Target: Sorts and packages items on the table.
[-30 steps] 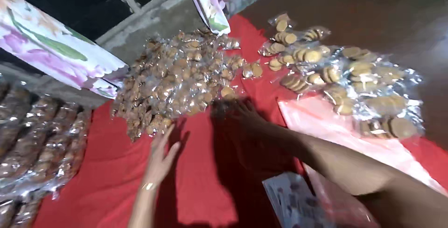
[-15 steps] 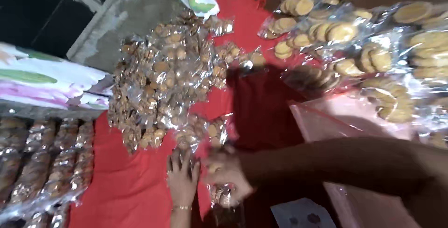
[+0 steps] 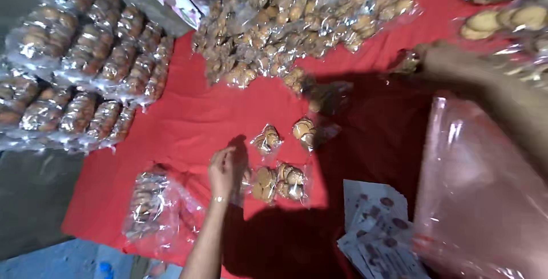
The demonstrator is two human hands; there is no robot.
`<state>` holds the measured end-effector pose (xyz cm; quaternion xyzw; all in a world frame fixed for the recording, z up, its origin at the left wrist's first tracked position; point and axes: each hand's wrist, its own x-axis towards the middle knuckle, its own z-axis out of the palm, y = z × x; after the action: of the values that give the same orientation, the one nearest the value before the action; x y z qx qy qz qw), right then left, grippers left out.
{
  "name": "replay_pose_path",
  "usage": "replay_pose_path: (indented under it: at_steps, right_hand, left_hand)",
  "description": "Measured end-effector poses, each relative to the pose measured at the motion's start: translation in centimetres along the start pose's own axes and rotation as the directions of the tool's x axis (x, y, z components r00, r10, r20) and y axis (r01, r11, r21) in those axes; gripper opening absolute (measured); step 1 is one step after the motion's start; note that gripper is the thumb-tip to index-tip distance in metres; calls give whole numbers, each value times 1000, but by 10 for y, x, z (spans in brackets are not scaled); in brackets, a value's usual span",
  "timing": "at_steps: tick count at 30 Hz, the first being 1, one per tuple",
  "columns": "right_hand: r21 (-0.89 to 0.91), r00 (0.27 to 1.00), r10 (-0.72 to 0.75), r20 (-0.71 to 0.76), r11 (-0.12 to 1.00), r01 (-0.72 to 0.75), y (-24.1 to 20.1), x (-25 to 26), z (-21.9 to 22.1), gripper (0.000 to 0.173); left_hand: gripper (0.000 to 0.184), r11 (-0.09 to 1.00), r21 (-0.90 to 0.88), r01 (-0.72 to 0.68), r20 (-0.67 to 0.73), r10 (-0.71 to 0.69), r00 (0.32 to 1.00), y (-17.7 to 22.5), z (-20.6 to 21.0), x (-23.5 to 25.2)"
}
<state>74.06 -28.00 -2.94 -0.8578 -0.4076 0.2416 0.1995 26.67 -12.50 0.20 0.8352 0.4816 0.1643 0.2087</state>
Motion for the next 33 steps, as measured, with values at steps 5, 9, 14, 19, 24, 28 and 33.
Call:
replay_pose_path:
  at_steps: [5, 9, 14, 19, 24, 28, 33]
  right_hand:
    - [635, 988, -144, 50, 768, 80, -78, -151, 42, 30]
    - [811, 899, -257, 356, 563, -160, -104, -263, 127, 57]
    - [797, 986, 119, 117, 581, -165, -100, -289, 183, 44]
    - [919, 988, 52, -145, 378, 115, -162, -298, 193, 64]
    - [818, 983, -185, 11, 567, 98, -200, -315, 240, 71]
    - [456, 910, -396, 122, 837, 303, -179, -308, 255, 57]
    - [633, 845, -497, 195, 722, 279, -144, -299, 260, 62]
  left_hand:
    - [59, 968, 248, -40, 493, -91, 865, 32, 48, 85]
    - [57, 985, 172, -18, 646, -100, 756, 31, 60, 86]
    - [43, 919, -376, 118, 575, 131, 807, 1, 41, 33]
    - [52, 750, -661, 42, 282, 196, 939, 2, -2, -73]
    - [42, 753, -644, -135, 188, 328, 926, 0, 1, -151]
    - [41, 999, 7, 48, 311, -48, 949, -36, -39, -73]
    - [61, 957, 286, -50, 585, -133, 800, -56, -13, -2]
